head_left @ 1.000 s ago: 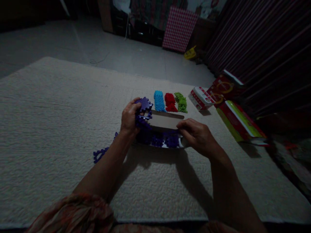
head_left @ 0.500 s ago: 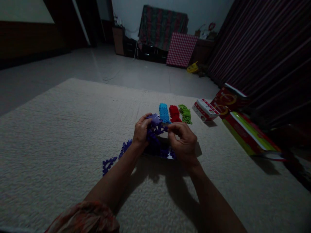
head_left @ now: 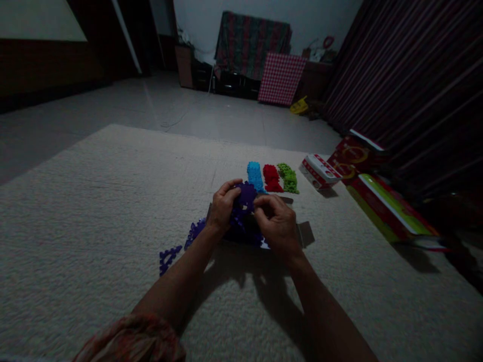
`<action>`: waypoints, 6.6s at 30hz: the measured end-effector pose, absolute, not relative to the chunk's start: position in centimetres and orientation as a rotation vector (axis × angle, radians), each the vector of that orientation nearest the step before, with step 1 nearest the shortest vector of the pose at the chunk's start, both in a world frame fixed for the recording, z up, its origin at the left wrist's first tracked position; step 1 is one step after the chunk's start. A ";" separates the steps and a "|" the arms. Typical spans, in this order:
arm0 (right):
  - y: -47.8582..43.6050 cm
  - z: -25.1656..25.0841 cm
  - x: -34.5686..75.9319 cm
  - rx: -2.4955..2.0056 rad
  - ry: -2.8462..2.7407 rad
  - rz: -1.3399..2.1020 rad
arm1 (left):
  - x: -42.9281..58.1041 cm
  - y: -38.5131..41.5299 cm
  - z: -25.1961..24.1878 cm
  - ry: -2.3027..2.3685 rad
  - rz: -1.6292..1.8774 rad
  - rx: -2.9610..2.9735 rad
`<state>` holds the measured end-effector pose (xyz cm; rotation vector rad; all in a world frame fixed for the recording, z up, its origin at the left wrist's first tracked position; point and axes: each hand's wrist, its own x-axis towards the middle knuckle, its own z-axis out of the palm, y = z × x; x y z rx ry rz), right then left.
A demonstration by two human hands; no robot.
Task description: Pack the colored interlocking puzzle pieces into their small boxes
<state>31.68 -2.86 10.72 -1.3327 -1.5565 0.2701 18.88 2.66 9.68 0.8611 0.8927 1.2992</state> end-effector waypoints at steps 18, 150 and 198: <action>-0.7 11.6 34.0 -1.471 -1.495 0.608 | 19.2 2.3 9.9 0.883 1.228 0.741; -7.6 7.6 33.2 -1.032 -0.813 1.224 | 15.9 -1.9 8.7 0.873 1.267 0.965; -6.1 9.2 31.9 -0.819 -0.636 1.287 | 20.3 -2.3 9.0 0.660 1.120 0.916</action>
